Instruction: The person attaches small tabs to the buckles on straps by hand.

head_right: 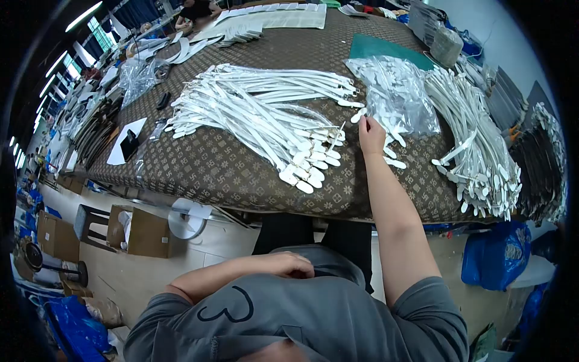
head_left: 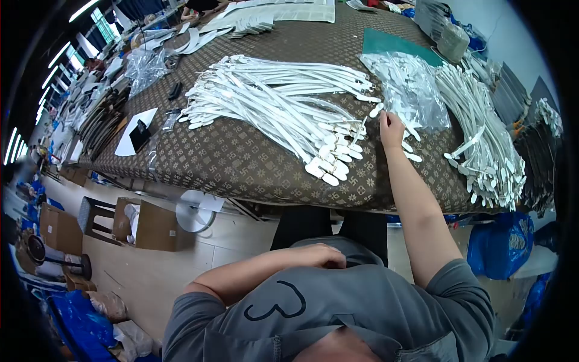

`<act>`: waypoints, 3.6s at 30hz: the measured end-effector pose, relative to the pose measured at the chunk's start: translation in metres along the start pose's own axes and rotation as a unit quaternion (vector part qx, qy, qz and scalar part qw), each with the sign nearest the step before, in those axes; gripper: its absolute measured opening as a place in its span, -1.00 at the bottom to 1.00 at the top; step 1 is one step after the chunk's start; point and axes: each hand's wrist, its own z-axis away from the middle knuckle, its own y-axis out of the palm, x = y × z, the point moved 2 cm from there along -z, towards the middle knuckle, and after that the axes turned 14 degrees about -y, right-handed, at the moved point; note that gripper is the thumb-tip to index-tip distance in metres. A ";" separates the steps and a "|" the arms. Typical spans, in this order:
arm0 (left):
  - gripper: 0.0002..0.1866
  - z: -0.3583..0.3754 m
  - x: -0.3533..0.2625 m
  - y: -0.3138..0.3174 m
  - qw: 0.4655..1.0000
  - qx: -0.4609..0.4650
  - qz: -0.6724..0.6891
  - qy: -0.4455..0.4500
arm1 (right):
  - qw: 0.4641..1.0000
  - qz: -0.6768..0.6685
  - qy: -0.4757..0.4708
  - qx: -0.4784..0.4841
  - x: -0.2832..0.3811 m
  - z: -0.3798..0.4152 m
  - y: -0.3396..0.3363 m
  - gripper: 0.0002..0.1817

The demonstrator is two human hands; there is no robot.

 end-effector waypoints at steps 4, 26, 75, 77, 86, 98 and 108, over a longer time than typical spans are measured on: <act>-0.84 -0.002 -0.006 -0.007 0.993 0.035 0.108 -0.033 | 1.000 -0.008 0.014 0.016 -0.001 -0.001 -0.001 -0.69; -0.91 -0.016 0.051 -0.107 0.870 -0.489 0.058 -0.025 | 0.998 0.028 -0.054 0.011 0.007 0.002 -0.001 -0.77; -0.80 -0.007 0.082 -0.112 0.678 -0.687 -0.258 0.046 | 0.995 0.029 -0.075 0.062 -0.039 0.003 0.012 -0.68; -0.80 -0.007 0.081 -0.112 0.677 -0.688 -0.257 0.048 | 0.997 0.008 -0.067 0.044 -0.036 0.002 0.012 -0.69; -0.76 -0.012 0.070 -0.114 0.686 -0.672 -0.277 0.037 | 0.996 -0.063 -0.060 -0.006 -0.013 0.003 0.006 -0.76; -0.72 -0.021 0.075 -0.117 0.680 -0.673 -0.289 0.035 | 0.998 -0.040 -0.050 -0.029 0.004 0.000 -0.001 -0.78; -0.69 -0.017 0.077 -0.116 0.687 -0.673 -0.270 0.044 | 0.998 -0.044 -0.037 -0.005 0.011 -0.001 -0.001 -0.81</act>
